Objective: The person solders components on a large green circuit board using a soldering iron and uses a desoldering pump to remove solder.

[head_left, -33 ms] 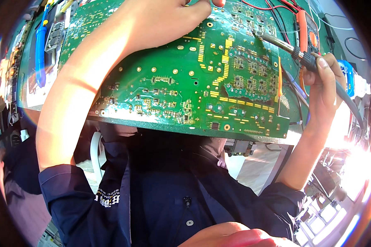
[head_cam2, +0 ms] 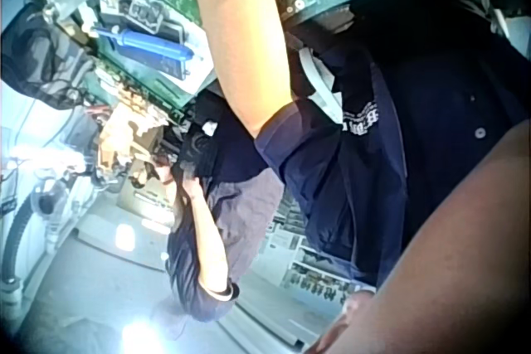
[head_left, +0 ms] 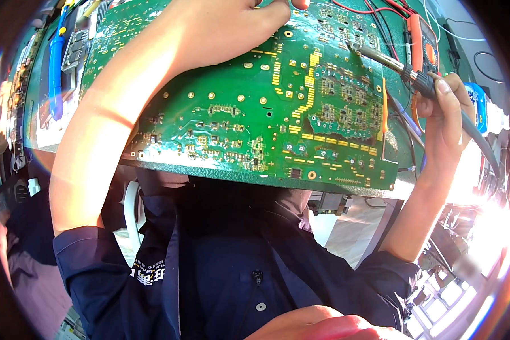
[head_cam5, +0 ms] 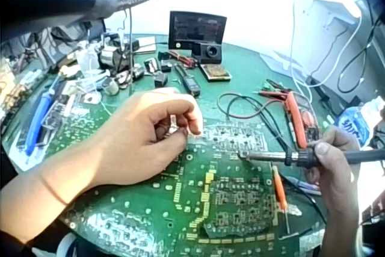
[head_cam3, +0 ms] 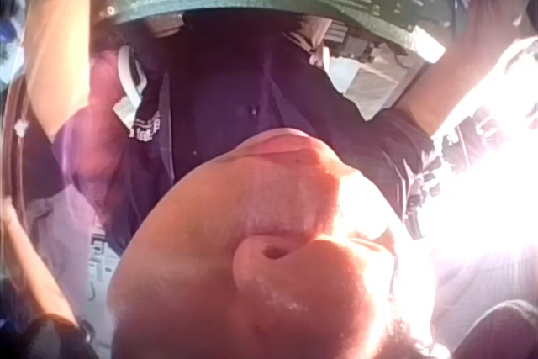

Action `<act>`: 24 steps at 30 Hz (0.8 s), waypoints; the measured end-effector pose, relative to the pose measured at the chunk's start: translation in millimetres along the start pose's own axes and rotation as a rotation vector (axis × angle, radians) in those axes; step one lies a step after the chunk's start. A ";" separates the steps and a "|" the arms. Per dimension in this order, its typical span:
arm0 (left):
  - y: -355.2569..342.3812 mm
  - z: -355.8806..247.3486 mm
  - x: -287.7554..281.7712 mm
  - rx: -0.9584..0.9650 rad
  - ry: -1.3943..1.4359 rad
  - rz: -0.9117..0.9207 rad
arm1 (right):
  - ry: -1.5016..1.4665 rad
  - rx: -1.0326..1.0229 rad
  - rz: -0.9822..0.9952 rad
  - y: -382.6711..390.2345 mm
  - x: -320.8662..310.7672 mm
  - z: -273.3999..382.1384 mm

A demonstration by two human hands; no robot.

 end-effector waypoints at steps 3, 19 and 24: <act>-0.2 0.7 -0.3 0.018 -0.005 0.005 | -0.007 0.005 -0.002 0.3 -0.4 -0.8; -2.2 5.1 -2.3 -0.061 0.102 0.051 | 0.010 0.024 -0.008 -0.1 -0.4 -0.8; -0.3 0.7 -2.8 -0.009 0.057 0.001 | 0.031 0.037 -0.019 1.7 -1.4 0.0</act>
Point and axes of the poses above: each hand's wrist, its own y-axis away from the middle knuckle, its own x-axis out of the palm, z = x × y, the point moved 5 cm from there along -y, towards the middle knuckle, and after that the axes turned 1 degree about x, right-handed, at the moved point
